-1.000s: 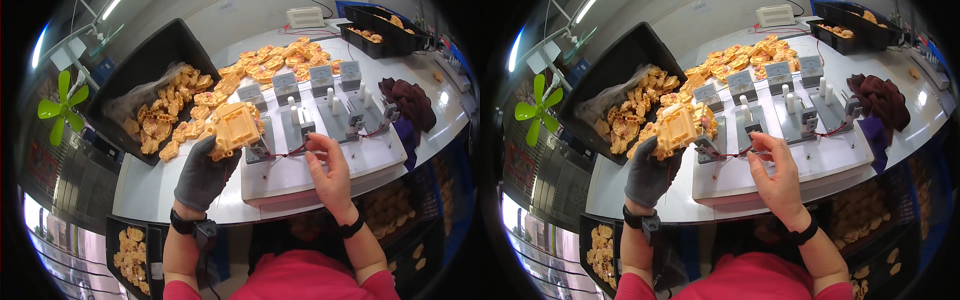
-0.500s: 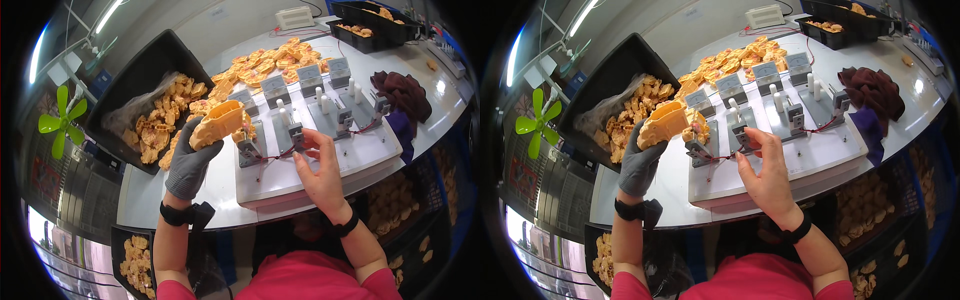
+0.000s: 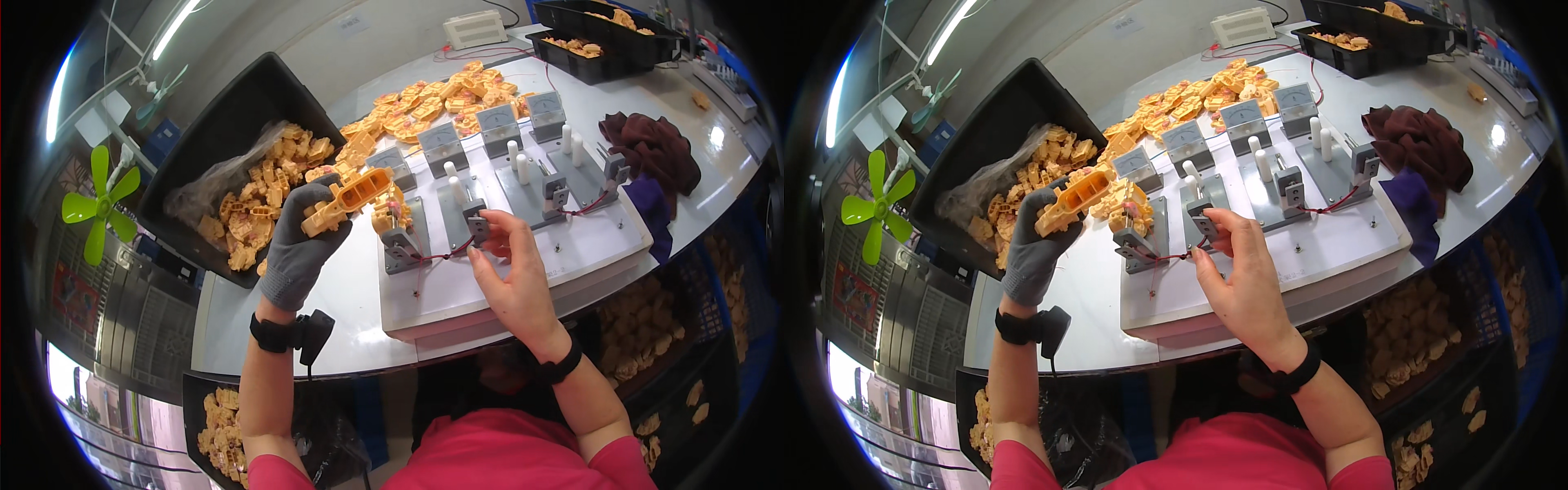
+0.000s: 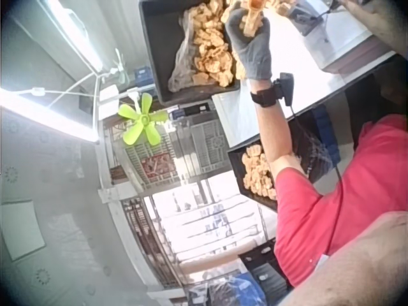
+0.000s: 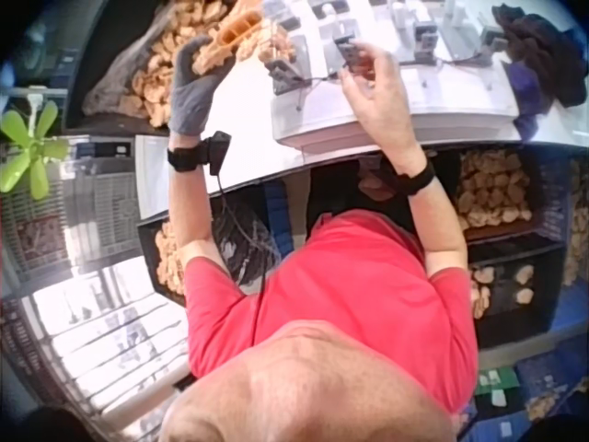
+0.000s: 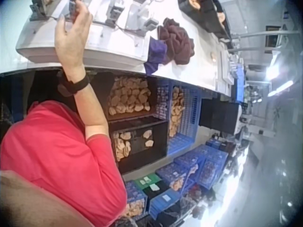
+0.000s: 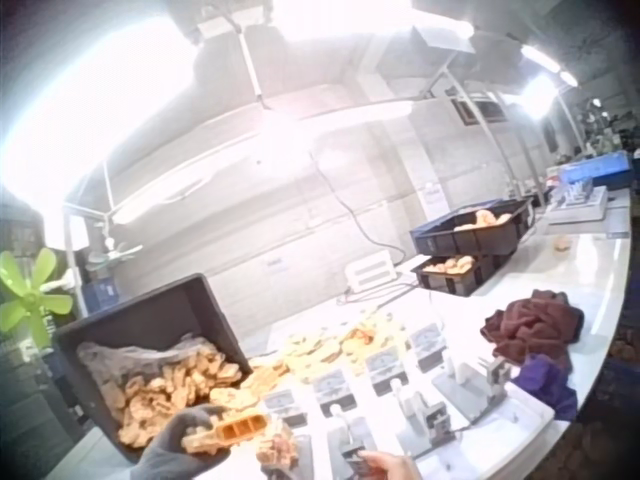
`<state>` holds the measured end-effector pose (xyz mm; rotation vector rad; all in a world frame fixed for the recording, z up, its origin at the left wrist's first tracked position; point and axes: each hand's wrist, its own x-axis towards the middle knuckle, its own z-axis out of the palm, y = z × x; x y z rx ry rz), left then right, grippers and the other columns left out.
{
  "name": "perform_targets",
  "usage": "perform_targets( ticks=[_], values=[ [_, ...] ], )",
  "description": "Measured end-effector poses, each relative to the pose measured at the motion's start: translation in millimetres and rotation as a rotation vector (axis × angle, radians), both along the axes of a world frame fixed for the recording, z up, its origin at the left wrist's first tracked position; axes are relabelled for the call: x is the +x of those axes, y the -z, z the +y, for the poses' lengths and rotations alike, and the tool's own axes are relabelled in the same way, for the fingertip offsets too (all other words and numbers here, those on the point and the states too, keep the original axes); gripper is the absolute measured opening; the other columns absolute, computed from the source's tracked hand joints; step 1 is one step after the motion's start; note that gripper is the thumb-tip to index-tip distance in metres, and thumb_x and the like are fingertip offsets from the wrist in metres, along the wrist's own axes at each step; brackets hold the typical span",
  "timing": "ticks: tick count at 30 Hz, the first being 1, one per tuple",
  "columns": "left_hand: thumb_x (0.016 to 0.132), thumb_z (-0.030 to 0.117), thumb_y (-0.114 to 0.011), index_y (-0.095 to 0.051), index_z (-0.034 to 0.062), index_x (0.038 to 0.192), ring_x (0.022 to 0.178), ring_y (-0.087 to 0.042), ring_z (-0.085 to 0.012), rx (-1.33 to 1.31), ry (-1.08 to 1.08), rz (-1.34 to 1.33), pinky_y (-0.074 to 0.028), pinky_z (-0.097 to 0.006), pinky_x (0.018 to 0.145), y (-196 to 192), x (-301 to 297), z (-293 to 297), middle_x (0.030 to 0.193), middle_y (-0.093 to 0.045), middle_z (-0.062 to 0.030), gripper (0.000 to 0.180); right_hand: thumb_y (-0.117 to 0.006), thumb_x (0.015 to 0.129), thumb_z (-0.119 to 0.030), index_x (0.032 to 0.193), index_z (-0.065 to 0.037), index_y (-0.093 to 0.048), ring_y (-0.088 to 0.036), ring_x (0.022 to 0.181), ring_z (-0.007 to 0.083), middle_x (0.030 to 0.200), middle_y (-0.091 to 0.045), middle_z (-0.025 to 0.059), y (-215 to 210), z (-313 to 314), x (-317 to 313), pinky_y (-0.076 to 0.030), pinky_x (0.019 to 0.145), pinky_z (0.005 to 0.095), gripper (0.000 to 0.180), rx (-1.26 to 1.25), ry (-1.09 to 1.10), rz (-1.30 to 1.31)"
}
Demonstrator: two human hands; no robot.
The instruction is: The person picks up yellow plastic components from a bin and places them into a testing jig on a white table. They manipulate the parts within the jig, which is connected to wires and meters, and then remove them to place them back into the bin. The person repeats this process for multiple components throughout the video.
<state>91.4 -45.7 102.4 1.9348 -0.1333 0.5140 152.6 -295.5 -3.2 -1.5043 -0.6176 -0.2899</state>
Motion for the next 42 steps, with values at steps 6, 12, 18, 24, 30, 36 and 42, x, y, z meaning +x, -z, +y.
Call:
perform_targets(
  ticks=[6, 12, 18, 24, 30, 36, 42],
  values=[
    [0.085, -0.010, -0.067, -0.054, 0.0114, 0.116, 0.127, -0.051, -0.0206, 0.234, 0.019, -0.029, -0.043, -0.031, 0.106, -4, 13, 2, 0.138, -0.052, -0.0092, 0.041, -0.066, 0.090, -0.007, 0.129, -0.003, -0.051, -0.059, 0.091, 0.0197, 0.109, -0.058, 0.0115, 3, -1, 5, -0.049, 0.084, 0.0332, 0.042, 0.058, -0.074, 0.056],
    [0.082, -0.008, -0.068, -0.059, 0.0083, 0.110, 0.124, -0.054, -0.0244, 0.788, 0.072, -0.139, -0.043, -0.032, 0.103, -26, 50, -8, 0.130, -0.056, -0.0101, 0.033, -0.065, 0.092, -0.009, 0.126, -0.003, -0.053, -0.064, 0.092, 0.0189, 0.106, -0.062, 0.0110, 0, -1, 5, -0.050, 0.086, 0.0317, 0.037, 0.145, -0.166, 0.117],
    [0.081, -0.006, -0.063, -0.061, 0.0115, 0.104, 0.106, -0.060, -0.0345, 1.123, 0.079, -0.059, -0.050, -0.039, 0.089, -29, 110, -34, 0.117, -0.057, -0.0127, 0.029, -0.066, 0.092, -0.011, 0.122, -0.003, -0.053, -0.065, 0.091, 0.0164, 0.102, -0.063, 0.0100, 1, -2, 8, -0.051, 0.084, 0.0307, 0.033, 0.122, -0.193, 0.178],
    [0.080, -0.002, -0.063, -0.061, 0.0158, 0.103, 0.103, -0.063, -0.0330, 1.411, 0.158, -0.004, -0.055, -0.039, 0.083, -22, 110, -71, 0.118, -0.058, -0.0087, 0.030, -0.066, 0.092, -0.011, 0.122, -0.004, -0.053, -0.065, 0.090, 0.0158, 0.102, -0.063, 0.0087, 0, -4, 6, -0.051, 0.083, 0.0305, 0.033, 0.121, -0.202, 0.161],
    [0.075, -0.006, -0.062, -0.051, 0.0227, 0.135, 0.140, -0.034, -0.0314, 1.476, 0.238, 0.021, -0.048, -0.043, 0.101, -9, 108, -86, 0.147, -0.041, -0.0084, 0.068, -0.066, 0.093, -0.011, 0.121, -0.003, -0.053, -0.064, 0.088, 0.0150, 0.101, -0.064, 0.0083, 4, -2, 6, -0.050, 0.081, 0.0298, 0.032, 0.168, -0.209, 0.150],
    [0.072, 0.009, -0.069, -0.032, 0.0239, 0.153, 0.145, -0.026, -0.0324, 1.465, 0.321, 0.344, -0.035, -0.047, 0.115, -36, 105, -105, 0.153, -0.036, -0.0117, 0.090, -0.064, 0.095, -0.014, 0.121, -0.002, -0.054, -0.063, 0.086, 0.0127, 0.098, -0.065, 0.0067, 6, -1, 7, -0.049, 0.077, 0.0275, 0.030, 0.123, -0.187, 0.179],
    [0.076, 0.025, -0.069, -0.030, 0.0241, 0.154, 0.143, -0.031, -0.0333, 1.416, 0.325, 0.278, -0.037, -0.046, 0.113, -18, 120, -94, 0.150, -0.039, -0.0165, 0.088, -0.064, 0.096, -0.016, 0.117, -0.005, -0.056, -0.058, 0.084, 0.0076, 0.093, -0.063, 0.0019, 9, 0, 11, -0.047, 0.073, 0.0239, 0.025, 0.153, -0.178, 0.152]
  ],
)
